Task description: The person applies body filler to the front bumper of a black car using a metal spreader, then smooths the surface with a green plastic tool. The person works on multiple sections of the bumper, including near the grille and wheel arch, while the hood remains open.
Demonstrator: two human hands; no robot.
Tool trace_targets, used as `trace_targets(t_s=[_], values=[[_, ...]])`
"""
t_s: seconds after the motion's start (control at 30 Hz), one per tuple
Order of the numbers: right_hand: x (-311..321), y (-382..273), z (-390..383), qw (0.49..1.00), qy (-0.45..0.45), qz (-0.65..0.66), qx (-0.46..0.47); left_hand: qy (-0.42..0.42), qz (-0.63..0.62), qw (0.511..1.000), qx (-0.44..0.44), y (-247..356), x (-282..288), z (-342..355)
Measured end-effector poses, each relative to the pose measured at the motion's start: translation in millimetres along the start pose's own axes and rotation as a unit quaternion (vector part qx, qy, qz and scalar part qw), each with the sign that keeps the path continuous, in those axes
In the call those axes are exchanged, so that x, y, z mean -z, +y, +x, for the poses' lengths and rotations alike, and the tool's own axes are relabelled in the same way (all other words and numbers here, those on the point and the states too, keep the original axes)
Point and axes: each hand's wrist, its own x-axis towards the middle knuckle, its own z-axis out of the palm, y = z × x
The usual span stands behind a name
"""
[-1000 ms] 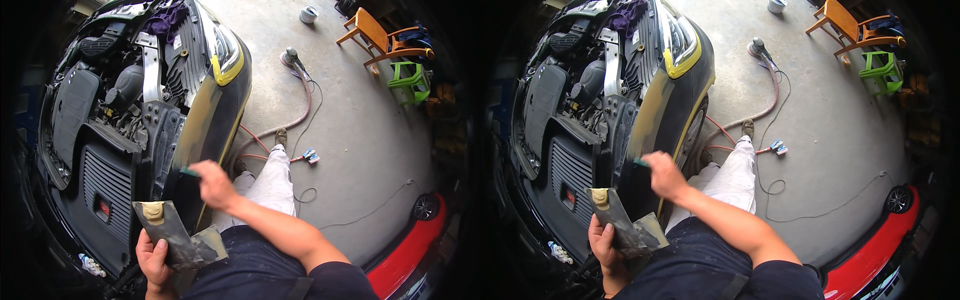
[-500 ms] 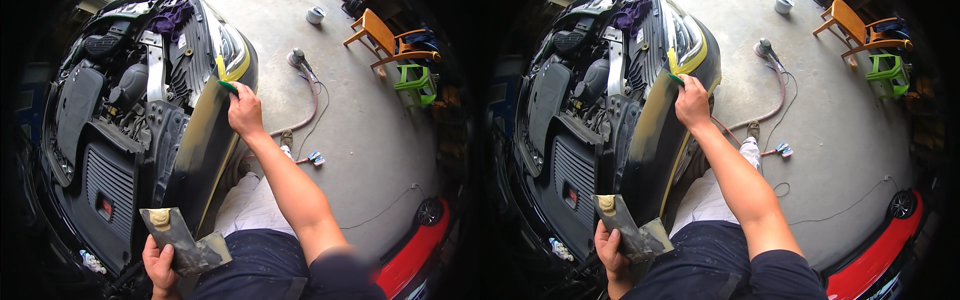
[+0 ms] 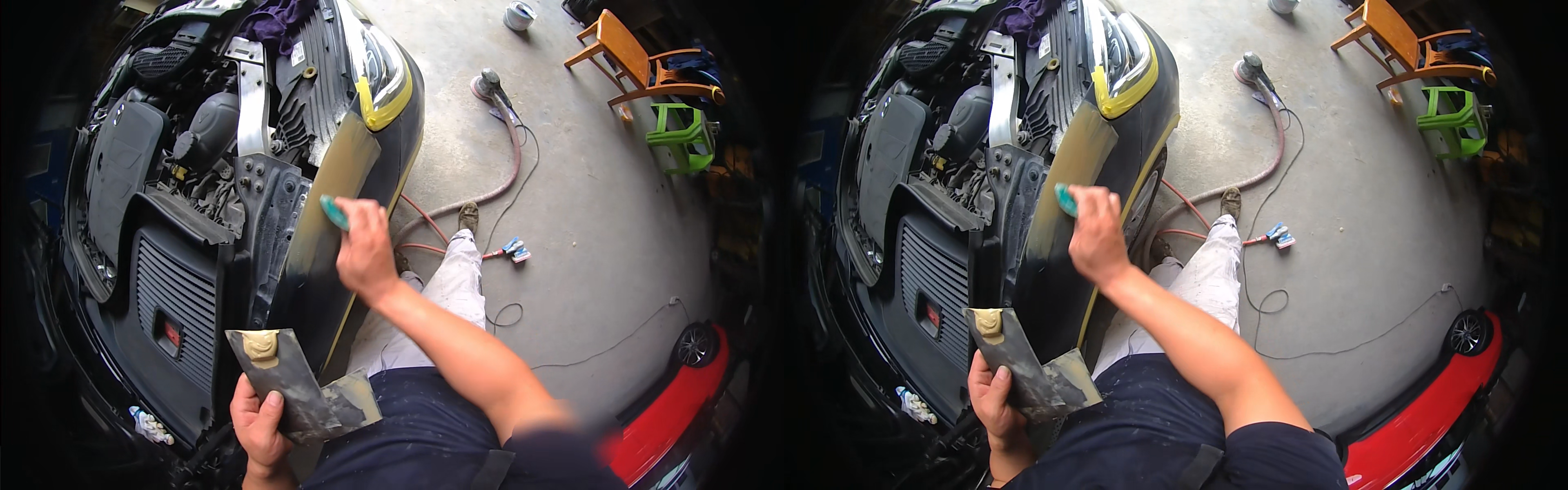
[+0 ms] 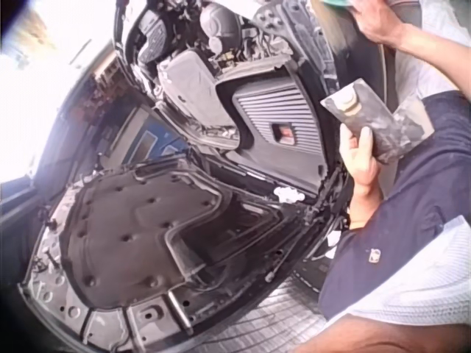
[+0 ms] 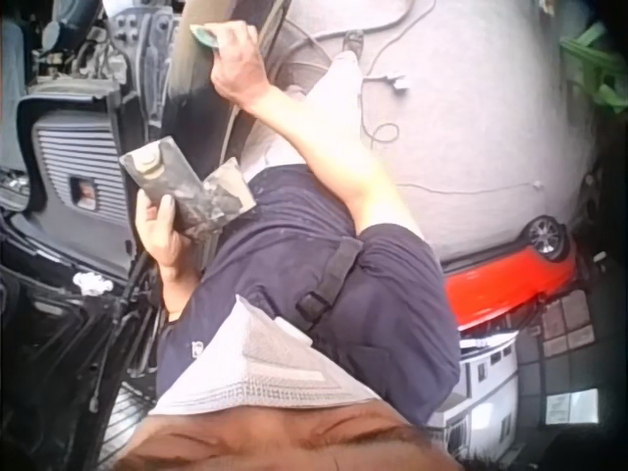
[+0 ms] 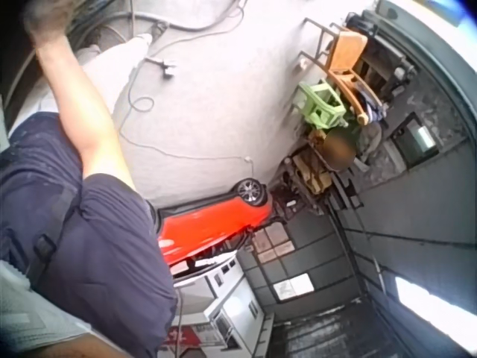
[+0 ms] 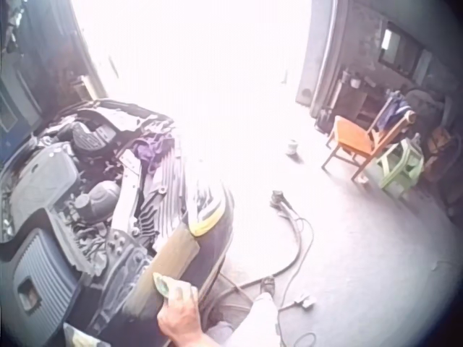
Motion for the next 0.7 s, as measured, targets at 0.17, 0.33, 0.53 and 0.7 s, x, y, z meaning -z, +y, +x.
trace_targets(t_s=[0.17,0.33,0.53,0.7], values=[[-13.0,-36.4,-62.3,0.998,-0.064,0.003,-0.012,-0.005,0.005,1.0,-0.014,3.9,-0.4,-1.7],[-12.2,-56.2,-88.4,0.994,-0.102,0.023,-0.019,-0.011,0.005,1.0,-0.023,1.0,-0.3,-7.2],[32.1,-30.8,-45.1,0.976,-0.101,0.152,-0.116,-0.068,0.053,0.995,-0.044,-22.7,8.0,1.7],[105.9,-41.9,-3.8,0.765,-0.116,0.545,-0.324,-0.165,0.031,0.986,-0.021,-44.6,9.8,15.2]])
